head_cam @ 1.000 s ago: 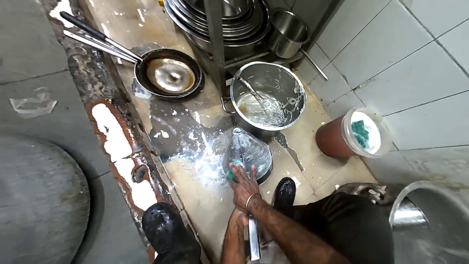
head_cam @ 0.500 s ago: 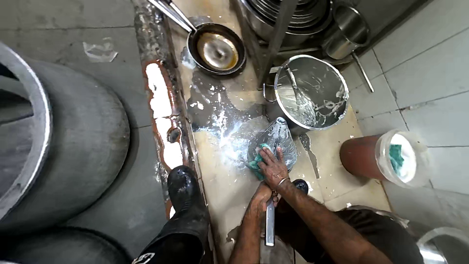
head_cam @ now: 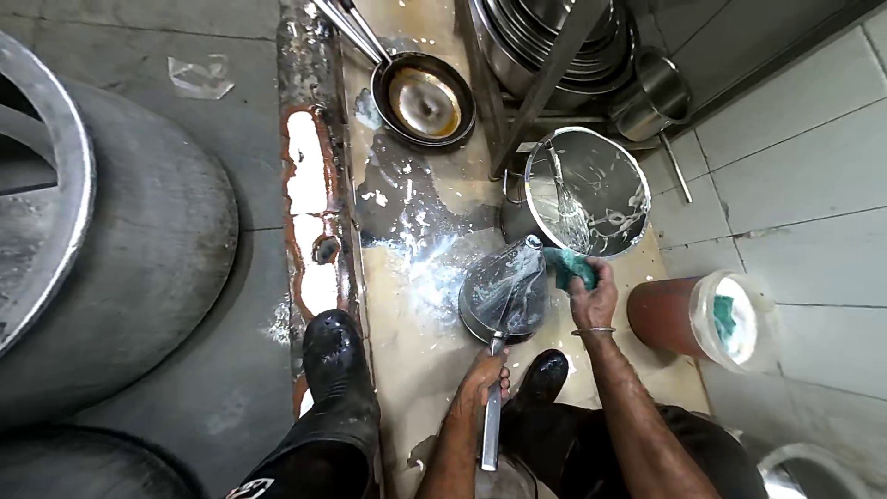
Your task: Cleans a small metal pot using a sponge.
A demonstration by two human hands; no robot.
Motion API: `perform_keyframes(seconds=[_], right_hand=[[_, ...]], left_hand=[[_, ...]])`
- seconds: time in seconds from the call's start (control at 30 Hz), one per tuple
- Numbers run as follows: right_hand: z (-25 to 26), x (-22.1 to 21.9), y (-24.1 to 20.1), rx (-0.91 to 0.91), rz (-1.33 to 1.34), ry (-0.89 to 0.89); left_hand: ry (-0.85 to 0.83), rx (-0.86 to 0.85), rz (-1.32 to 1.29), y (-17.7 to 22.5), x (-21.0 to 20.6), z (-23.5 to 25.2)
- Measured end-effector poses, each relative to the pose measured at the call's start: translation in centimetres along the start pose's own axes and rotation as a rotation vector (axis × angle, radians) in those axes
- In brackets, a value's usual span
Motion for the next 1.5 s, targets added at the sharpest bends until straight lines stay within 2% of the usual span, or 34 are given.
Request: perform_keyframes(seconds=[0.07,0.13,0.2,0.27,0.37,0.43,0.5,0.57,0.67,0.73,0.87,0.97,1.13,1.27,1.33,1.37,1.43,1.47,1.5], right_hand=[[0.7,1.1,0.5,-0.061,0.063,0.089],[1.0,0.1,0.9,-0.024,0.089,0.11],[-0.5,-2.9,1.1,0.067,-0.001,-0.005],[-4.1,-7.2,1.2,0.18,-0.141,-0.172],[-8.0,-11.4,1.7,0.375,-0.363,-0.196],[-9.0,-12.1,2.0,0.385,-0.464,-0.163],[-8.9,-12.2,3.0,0.311,-0.476,-0.079],[-8.1,-11.7,4.9,0.149,-0.379,-0.032],[-5.7,-10.2,8.3,-0.254,-0.1,-0.133],[-3.1,-9.8,10.2,-0.438,0.06,-0.206],[1.4,-10.6,13.0,-0.585,0.275,-0.319],[2.4,-11.4,13.6,-0.632,0.33,-0.345],[-3.0,-9.5,9.0,-0.511,0.148,-0.233],[-7.8,-10.5,6.0,-0.452,0.12,-0.144],[-10.5,-11.4,4.1,-0.32,0.022,-0.186],[-11.4,-11.9,3.3,-0.222,-0.07,-0.212],[-11.9,-12.7,2.4,-0.043,-0.274,-0.245],[-11.7,-12.9,2.1,0.048,-0.361,-0.251],[-11.3,-12.9,1.9,0.141,-0.445,-0.255]], left_hand=[[-0.002,-0.002,-0.007,0.0,0.0,0.1],[-0.006,-0.001,-0.028,-0.1,-0.2,0.2],[-0.016,-0.002,-0.058,-0.1,-0.7,0.1],[-0.024,-0.005,-0.098,0.0,-1.2,-0.2],[-0.038,-0.058,-0.181,0.2,-1.2,-0.9],[-0.039,-0.078,-0.21,0.2,-0.9,-1.0],[-0.042,-0.059,-0.19,0.1,-0.8,-0.6],[-0.067,-0.045,-0.172,0.2,-0.5,-0.1],[-0.122,-0.015,-0.194,-0.2,0.9,0.5],[-0.165,-0.004,-0.222,-0.4,1.3,0.5],[-0.172,0.033,-0.21,-0.6,1.5,0.7],[-0.161,0.045,-0.194,-0.5,1.9,0.8],[-0.141,0.048,-0.23,-0.5,0.7,1.1],[-0.053,-0.016,-0.206,0.2,-0.8,0.9],[-0.025,-0.12,-0.152,0.5,-1.4,-1.2],[0.007,-0.126,-0.104,1.3,-2.2,-4.0],[0.316,0.001,-0.123,3.5,-5.7,-8.9],[0.306,-0.022,-0.086,3.2,-5.2,-8.5],[0.214,-0.079,-0.055,1.9,-3.4,-6.4]])
Point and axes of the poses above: each hand's wrist, its own z-axis towards the middle knuckle, its own x-axis out of the back of the hand, y = z × x, the point moved 3 cm from there along z, towards the middle knuckle, and after that the axes turned 1 degree about x, right-handed, at the moved point
